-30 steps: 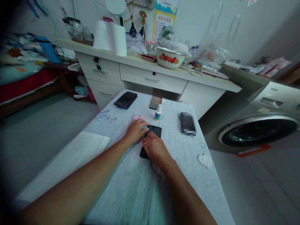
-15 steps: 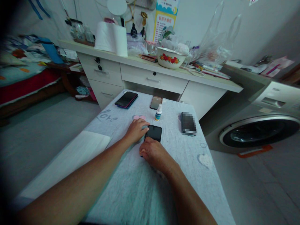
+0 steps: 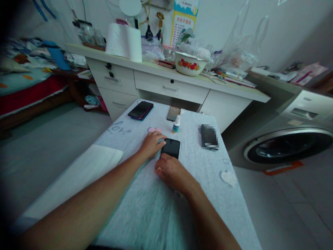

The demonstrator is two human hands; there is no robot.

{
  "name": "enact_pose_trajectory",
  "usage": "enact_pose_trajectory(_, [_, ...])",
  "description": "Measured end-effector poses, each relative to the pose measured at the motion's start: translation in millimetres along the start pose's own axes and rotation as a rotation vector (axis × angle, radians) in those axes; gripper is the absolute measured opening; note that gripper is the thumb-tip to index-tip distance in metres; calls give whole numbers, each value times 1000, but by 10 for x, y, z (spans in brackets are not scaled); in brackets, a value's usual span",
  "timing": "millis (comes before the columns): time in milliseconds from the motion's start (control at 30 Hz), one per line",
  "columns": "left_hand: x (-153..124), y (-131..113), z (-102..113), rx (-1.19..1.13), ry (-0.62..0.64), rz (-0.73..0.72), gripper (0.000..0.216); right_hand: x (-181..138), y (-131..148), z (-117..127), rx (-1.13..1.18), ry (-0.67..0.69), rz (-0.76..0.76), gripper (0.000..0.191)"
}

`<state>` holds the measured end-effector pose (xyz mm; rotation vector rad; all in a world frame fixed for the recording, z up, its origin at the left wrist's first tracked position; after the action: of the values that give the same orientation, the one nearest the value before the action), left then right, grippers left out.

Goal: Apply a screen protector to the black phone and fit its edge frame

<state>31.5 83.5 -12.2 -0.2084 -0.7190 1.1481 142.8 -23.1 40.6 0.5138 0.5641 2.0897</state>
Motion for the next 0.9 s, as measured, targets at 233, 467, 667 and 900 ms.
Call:
enact_pose_trajectory(233, [-3, -2, 7, 0, -11, -1, 26, 44, -48, -65, -22, -84, -23, 13])
enact_pose_trajectory(467, [-7, 0, 8, -11, -15, 2, 26, 2, -4, 4, 17, 25, 1, 12])
enact_pose_trajectory(667, [-6, 1, 1, -14, -10, -2, 25, 53, -107, -21, -36, -83, -48, 11])
enact_pose_trajectory(900, [-10, -9, 10, -13, -9, -5, 25, 94, -205, -31, -127, -195, -124, 12])
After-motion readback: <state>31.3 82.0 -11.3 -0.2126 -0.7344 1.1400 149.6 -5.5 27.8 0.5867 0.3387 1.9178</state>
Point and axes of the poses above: each hand's wrist, its own x-axis towards the middle knuckle, its own z-axis out of the back of the hand, y = z × x, the point moved 3 cm from there along x, towards the middle knuckle, and after that the axes turned 10 degrees about -y, right-handed, at the moved point
